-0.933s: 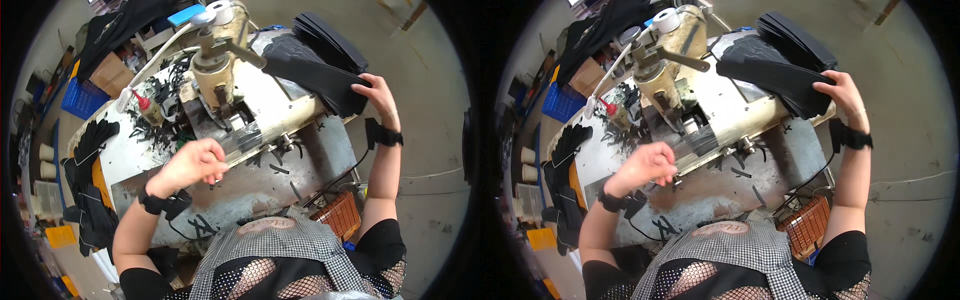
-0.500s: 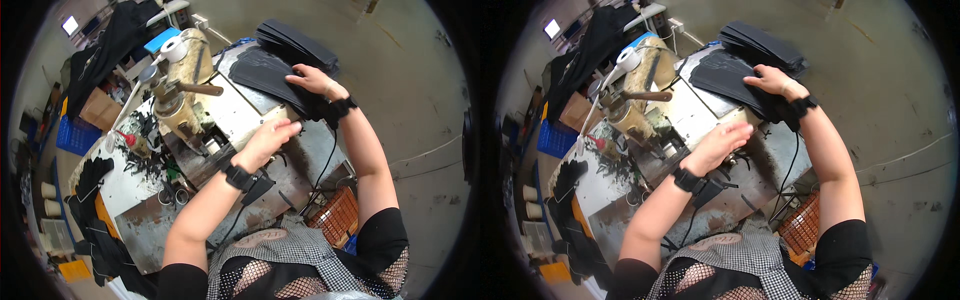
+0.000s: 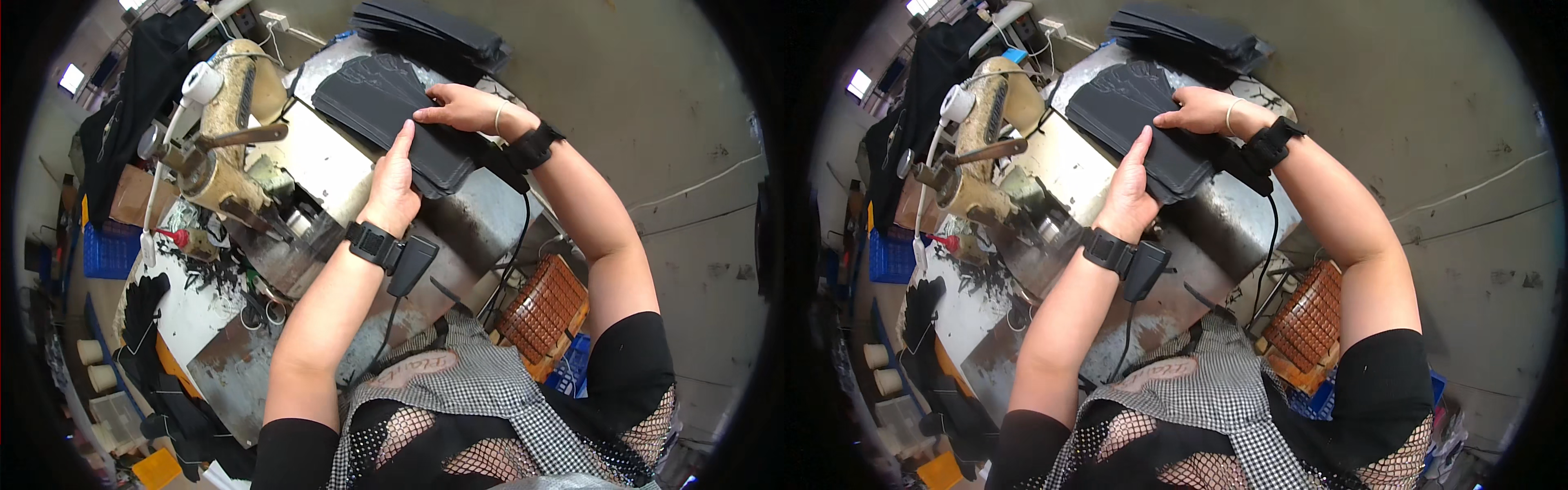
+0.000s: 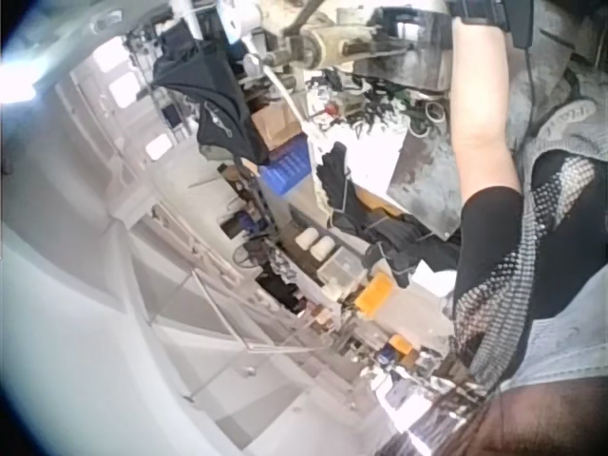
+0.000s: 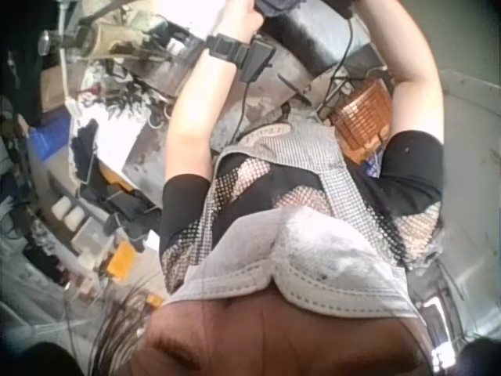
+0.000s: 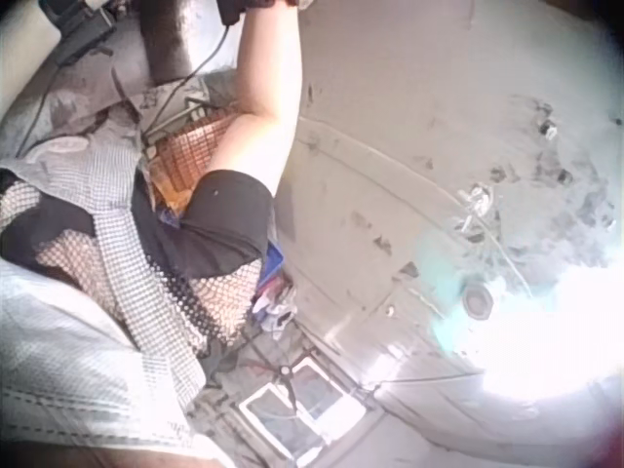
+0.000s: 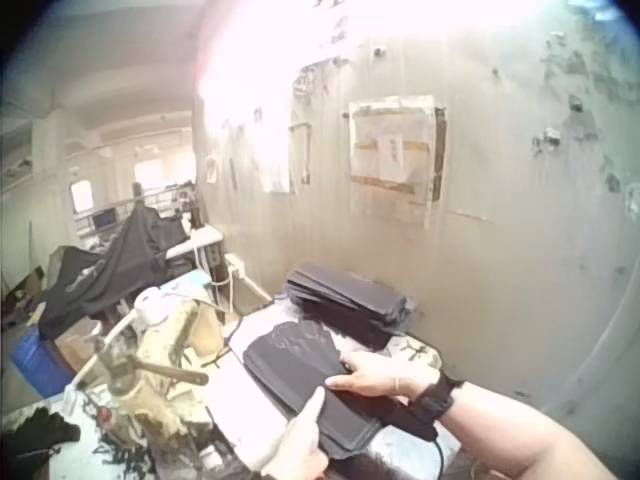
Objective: The person counts a stack of black fabric pieces by hand, flipping through them one by one. They then feed the edges of the fabric pieces through a machine and set the processed stack aside on the workbench.
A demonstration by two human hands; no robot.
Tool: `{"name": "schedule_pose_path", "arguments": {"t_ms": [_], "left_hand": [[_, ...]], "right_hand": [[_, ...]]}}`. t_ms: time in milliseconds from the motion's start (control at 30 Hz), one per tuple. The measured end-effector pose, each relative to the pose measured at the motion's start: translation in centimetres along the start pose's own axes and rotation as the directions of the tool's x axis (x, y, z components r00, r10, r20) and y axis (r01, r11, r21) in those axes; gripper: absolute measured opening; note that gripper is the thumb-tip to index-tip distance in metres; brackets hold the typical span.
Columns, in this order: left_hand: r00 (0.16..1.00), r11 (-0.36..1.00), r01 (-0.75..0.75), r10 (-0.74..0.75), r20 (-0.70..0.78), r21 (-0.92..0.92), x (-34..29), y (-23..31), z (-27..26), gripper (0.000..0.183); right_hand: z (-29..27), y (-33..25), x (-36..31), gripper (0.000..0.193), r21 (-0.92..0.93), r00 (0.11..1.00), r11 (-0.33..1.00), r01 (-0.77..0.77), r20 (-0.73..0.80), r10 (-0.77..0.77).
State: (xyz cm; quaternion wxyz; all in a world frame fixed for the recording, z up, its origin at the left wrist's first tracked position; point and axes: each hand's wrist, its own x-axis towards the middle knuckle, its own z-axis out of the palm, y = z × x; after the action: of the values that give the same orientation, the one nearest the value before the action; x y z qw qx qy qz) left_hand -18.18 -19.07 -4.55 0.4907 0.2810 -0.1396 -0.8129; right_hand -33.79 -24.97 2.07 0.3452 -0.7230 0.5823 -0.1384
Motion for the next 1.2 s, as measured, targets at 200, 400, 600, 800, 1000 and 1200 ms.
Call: {"name": "schedule_pose_path", "arguments": {"t_ms": [200,400,600,800,1000,1200], "left_hand": [[1.0,0.987,-0.027,0.027,0.002,0.158,-3.8,-0.5,-1.4,0.043],[0.998,0.902,-0.041,0.018,0.058,0.43,-7.2,-0.5,-1.5,0.037],[0.967,0.84,-0.254,0.209,0.146,0.48,-9.5,-1.8,-2.3,0.046],[0.948,0.833,-0.31,0.23,0.222,0.458,-11.7,-0.8,-2.9,0.053],[0.906,0.749,-0.424,0.347,0.244,0.509,-14.4,-1.8,-3.9,0.054],[0.888,0.708,-0.455,0.315,0.335,0.54,-15.3,-3.1,-6.0,0.036]], "right_hand": [[2.1,0.7,-3.8,0.056,0.388,0.995,0.918,-0.081,0.091,0.05],[5.7,0.0,-7.6,0.054,0.702,0.997,0.709,-0.068,0.067,0.029],[8.7,0.2,-10.7,0.05,0.83,0.993,0.548,0.106,-0.112,-0.022],[11.5,0.8,-13.2,0.061,0.748,0.914,0.526,0.406,-0.332,-0.234],[14.8,1.4,-14.1,0.068,0.617,0.845,0.578,0.534,-0.419,-0.333],[18.1,2.0,-15.0,0.07,0.683,0.885,0.562,0.466,-0.352,-0.305]]}}
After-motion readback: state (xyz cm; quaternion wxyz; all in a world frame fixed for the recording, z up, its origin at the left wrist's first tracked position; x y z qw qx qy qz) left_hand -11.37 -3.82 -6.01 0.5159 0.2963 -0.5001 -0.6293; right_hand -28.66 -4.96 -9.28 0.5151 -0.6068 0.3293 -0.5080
